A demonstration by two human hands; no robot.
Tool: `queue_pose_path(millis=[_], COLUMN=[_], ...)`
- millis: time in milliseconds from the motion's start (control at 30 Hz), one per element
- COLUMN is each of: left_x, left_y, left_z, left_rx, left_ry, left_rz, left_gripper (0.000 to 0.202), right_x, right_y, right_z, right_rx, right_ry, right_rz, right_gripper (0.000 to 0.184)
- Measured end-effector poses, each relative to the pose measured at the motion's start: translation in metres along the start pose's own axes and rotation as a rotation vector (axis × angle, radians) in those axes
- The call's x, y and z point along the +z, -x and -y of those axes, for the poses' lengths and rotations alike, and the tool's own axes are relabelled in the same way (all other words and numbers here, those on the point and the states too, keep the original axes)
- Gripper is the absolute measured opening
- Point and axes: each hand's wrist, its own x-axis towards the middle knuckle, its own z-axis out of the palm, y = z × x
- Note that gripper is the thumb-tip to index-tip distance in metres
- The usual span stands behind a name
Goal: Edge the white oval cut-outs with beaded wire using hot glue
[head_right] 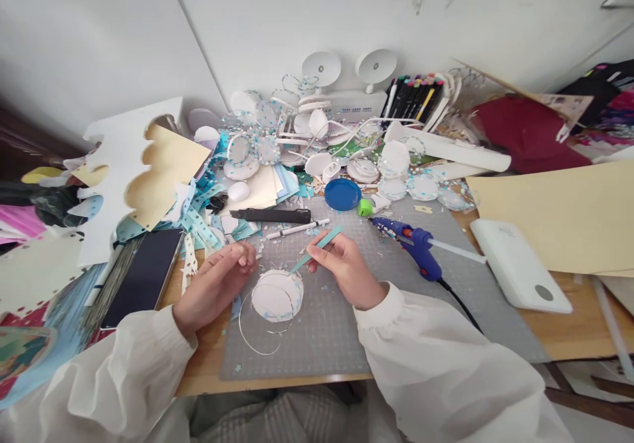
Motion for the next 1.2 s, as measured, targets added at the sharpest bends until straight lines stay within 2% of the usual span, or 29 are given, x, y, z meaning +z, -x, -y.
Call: queue_pose_path(millis=[200, 367, 633, 800, 900, 1033, 1200], left_x=[0.0010, 0.0036, -0.0031, -0.0033, -0.0016, 0.0004, 0.0010], left_y=[0.0035, 0.0069, 0.0070, 0.0062, 0.0065, 0.0070, 0.0076], left_z=[0.0012, -0.0005, -0.0006, 0.0000, -0.0005, -0.0021, -0.0027], left_rx=[-0.089, -0.146, -0.035, -0.043, -0.056, -0.068, -0.024], left_ry=[0.013, -0.018, -0.268, -0.248, -0.247, -0.270, -0.460], left_rz=[0.027, -0.004, 0.087, 0.157, 0.156, 0.133, 0.158], left_gripper=[0.023, 0.014, 0.014, 0.013, 0.011, 0.010, 0.012], right_x=[0.0018, 0.0048, 0.0050, 0.0064, 0.0056, 0.0024, 0.0024], right_y=[-0.0004, -0.0014, -0.0037, -0.0027, -0.0030, -0.0067, -0.0097], right_z=[0.0000, -0.0025, -0.0037, -0.0045, -0.0048, -0.0051, -0.0063], right_rx=[-0.007, -0.010, -0.048, -0.021, 0.042, 0.106, 0.014], right_ry=[-0.032, -0.046, -0.040, -0.073, -0.123, -0.226, -0.193], right_rz=[0.001, -0.031, -0.050, -0.055, -0.048, -0.129, -0.243], right_gripper=[0.021, 0.023, 0.022, 0.021, 0.022, 0.024, 0.027])
